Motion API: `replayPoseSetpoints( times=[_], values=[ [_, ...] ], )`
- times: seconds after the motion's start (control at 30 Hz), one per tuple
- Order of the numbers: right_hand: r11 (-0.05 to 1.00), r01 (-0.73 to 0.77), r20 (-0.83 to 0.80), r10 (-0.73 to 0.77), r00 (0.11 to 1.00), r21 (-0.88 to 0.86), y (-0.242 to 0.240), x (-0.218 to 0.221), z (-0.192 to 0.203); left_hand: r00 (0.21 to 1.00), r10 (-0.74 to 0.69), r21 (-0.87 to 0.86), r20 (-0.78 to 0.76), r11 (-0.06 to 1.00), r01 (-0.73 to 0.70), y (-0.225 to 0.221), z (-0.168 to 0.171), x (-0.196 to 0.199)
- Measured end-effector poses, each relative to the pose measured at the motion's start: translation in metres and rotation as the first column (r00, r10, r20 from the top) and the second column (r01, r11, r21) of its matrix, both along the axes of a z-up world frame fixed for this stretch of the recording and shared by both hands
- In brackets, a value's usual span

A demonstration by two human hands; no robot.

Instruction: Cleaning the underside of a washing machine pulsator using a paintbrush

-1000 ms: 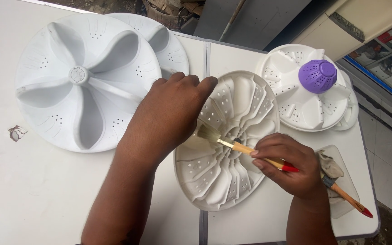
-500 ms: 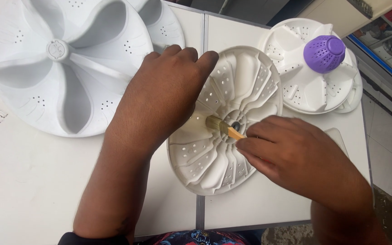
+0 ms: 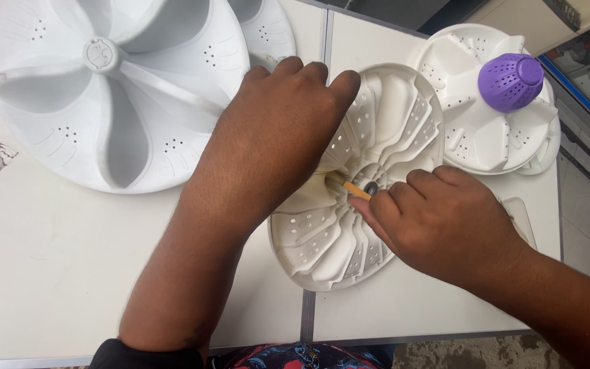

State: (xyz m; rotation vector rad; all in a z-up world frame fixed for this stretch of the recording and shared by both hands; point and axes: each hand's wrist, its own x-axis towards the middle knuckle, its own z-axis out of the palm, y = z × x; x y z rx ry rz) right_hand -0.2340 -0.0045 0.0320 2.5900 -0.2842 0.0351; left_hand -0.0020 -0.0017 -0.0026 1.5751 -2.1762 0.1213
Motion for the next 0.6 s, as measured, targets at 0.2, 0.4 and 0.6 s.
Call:
replayPoseSetpoints(
  times=[0.2,0.4,0.6],
  values=[
    [0.97,0.223,0.036,-0.227,0.973,0.093,0.007,-0.004,-0.004,1.0,-0.003,0.046,0.001,0.999,0.003,-0.002,-0.001,0.0],
    [0.979,-0.186,-0.315,0.153,0.937,-0.079,0.004,-0.009,0.012,1.0,0.0,0.005,0.005,1.0,0.0,-0.001,-0.001,-0.001],
    [0.959,-0.218,-0.193,0.182,0.964,-0.183,0.007,-0.008,0.006,1.0,0.003,0.028,-0.003,1.0,-0.003,-0.001,-0.002,-0.002]
  ],
)
